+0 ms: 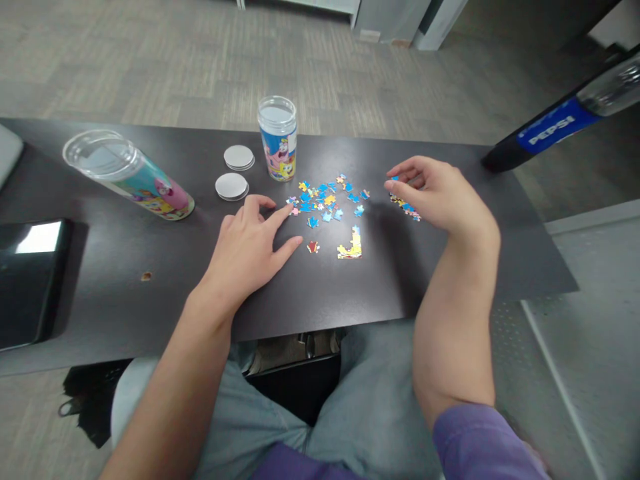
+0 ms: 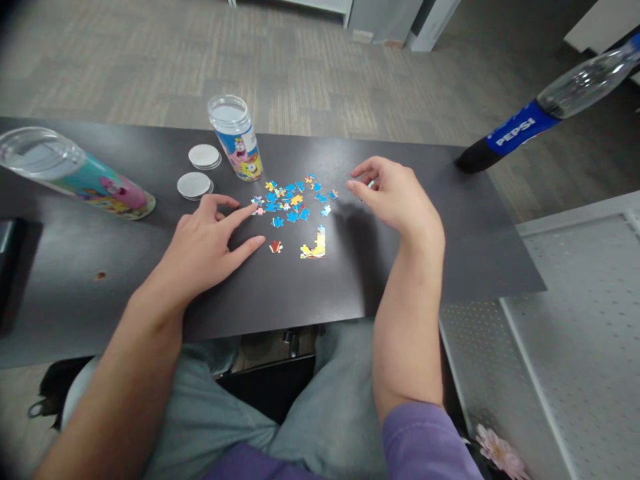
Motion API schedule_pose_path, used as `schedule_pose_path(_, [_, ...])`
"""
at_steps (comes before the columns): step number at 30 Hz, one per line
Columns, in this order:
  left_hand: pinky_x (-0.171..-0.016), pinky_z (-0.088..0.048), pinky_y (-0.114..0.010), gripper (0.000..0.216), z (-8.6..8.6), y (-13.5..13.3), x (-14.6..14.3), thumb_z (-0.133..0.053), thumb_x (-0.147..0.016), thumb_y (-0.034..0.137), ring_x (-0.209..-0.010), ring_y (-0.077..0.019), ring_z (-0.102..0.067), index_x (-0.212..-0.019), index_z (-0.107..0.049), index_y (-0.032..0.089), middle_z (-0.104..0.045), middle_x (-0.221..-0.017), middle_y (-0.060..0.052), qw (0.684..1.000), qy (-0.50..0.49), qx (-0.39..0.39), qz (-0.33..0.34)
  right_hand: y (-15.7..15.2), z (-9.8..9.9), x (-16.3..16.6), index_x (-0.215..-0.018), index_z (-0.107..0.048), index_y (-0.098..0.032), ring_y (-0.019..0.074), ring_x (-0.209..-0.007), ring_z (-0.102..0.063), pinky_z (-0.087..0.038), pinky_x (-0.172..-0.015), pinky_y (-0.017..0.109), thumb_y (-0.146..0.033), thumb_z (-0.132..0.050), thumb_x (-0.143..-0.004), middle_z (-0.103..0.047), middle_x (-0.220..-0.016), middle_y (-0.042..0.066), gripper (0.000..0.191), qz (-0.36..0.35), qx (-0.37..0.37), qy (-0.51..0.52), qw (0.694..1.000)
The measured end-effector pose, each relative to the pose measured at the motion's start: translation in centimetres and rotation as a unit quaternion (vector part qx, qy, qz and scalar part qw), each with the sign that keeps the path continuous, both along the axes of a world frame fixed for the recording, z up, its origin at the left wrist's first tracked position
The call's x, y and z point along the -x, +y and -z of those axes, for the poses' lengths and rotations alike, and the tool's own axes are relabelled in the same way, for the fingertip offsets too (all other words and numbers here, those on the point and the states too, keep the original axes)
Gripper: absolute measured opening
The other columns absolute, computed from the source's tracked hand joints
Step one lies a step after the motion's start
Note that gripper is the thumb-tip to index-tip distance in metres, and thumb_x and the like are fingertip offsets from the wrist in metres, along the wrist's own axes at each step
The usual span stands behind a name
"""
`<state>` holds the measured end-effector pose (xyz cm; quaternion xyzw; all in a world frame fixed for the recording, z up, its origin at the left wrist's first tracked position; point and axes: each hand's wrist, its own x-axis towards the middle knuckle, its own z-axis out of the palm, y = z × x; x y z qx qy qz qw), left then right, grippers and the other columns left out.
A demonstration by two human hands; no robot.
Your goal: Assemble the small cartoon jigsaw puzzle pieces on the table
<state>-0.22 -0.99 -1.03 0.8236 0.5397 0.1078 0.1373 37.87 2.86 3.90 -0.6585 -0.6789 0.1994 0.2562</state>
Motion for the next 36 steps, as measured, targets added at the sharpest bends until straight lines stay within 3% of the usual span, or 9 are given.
schedule_pose_path(8, [-0.115,-0.069,-0.070,0.064,0.7,0.2,0.0,-0.061,-0.127,0.061,-0.135,-0.0501,-0.079,-0.184,-0.072,0.034,-0.068,-0.175,-0.022,1.000,0.000,-0.029,-0.001,1.8,3.6,1.3,-0.113,-0.090,-0.031,0.0301,-0.086,-0.073,-0.064,-0.092,0.050,-0.034,-0.086,-0.105,-0.088,-0.106,0.007,0.010,-0.038,0.004,-0.019,0.999])
schedule_pose_path(12, [-0.116,-0.069,-0.065,0.063,0.7,0.2,0.0,-0.063,-0.127,0.060,-0.132,-0.0450,-0.080,-0.185,-0.069,0.034,-0.069,-0.172,-0.020,0.999,-0.006,-0.037,0.005,2.4,4.6,1.1,-0.119,-0.090,-0.031,0.0318,-0.093,-0.074,-0.064,-0.095,0.051,-0.032,-0.087,-0.105,-0.089,-0.114,0.008,0.014,-0.052,-0.003,-0.028,0.998])
schedule_pose_path(19, [-0.116,-0.068,-0.067,0.062,0.7,0.2,-0.2,-0.063,-0.126,0.060,-0.130,-0.0447,-0.078,-0.182,-0.074,0.036,-0.068,-0.172,-0.019,1.000,-0.010,-0.022,0.018,2.2,4.4,1.9,-0.119,-0.089,-0.029,0.0292,-0.097,-0.074,-0.062,-0.102,0.047,-0.032,-0.087,-0.111,-0.087,-0.117,0.007,0.009,-0.085,0.001,-0.001,0.996])
schedule_pose_path(23, [-0.118,-0.068,-0.075,0.064,0.2,0.2,-0.5,-0.062,-0.125,0.054,-0.128,-0.0483,-0.078,-0.182,-0.075,0.030,-0.069,-0.174,-0.023,0.999,-0.022,-0.006,0.029,2.1,4.2,2.5,-0.116,-0.089,-0.029,0.0295,-0.094,-0.073,-0.060,-0.099,0.048,-0.032,-0.084,-0.110,-0.085,-0.113,0.006,0.009,-0.103,-0.020,0.005,0.994])
schedule_pose_path(26, [-0.120,-0.069,-0.071,0.061,-0.4,0.1,-0.9,-0.063,-0.125,0.051,-0.120,-0.0434,-0.081,-0.179,-0.077,0.026,-0.067,-0.175,-0.024,0.998,-0.050,0.015,0.039,1.9,4.0,3.3,-0.111,-0.088,-0.029,0.0302,-0.093,-0.074,-0.061,-0.099,0.049,-0.031,-0.085,-0.109,-0.086,-0.113,0.007,0.004,-0.110,-0.021,0.001,0.994])
schedule_pose_path(31, [-0.119,-0.073,-0.068,0.041,-0.8,-0.1,-1.3,-0.076,-0.121,0.052,-0.116,-0.0400,-0.084,-0.157,-0.082,0.033,-0.068,-0.169,-0.021,0.993,-0.091,0.041,0.068,1.8,3.8,5.1,-0.103,-0.085,-0.032,0.0314,-0.096,-0.076,-0.063,-0.103,0.049,-0.029,-0.092,-0.108,-0.086,-0.113,0.007,0.009,-0.156,-0.002,-0.001,0.988])
schedule_pose_path(36, [-0.115,-0.071,-0.066,0.026,-0.8,0.0,-1.2,-0.074,-0.122,0.046,-0.110,-0.0392,-0.086,-0.139,-0.087,0.032,-0.076,-0.162,-0.018,0.993,-0.066,0.037,0.094,1.8,4.0,5.5,-0.104,-0.086,-0.032,0.0329,-0.100,-0.078,-0.063,-0.103,0.050,-0.028,-0.093,-0.108,-0.087,-0.112,0.007,0.009,-0.169,0.006,0.008,0.986])
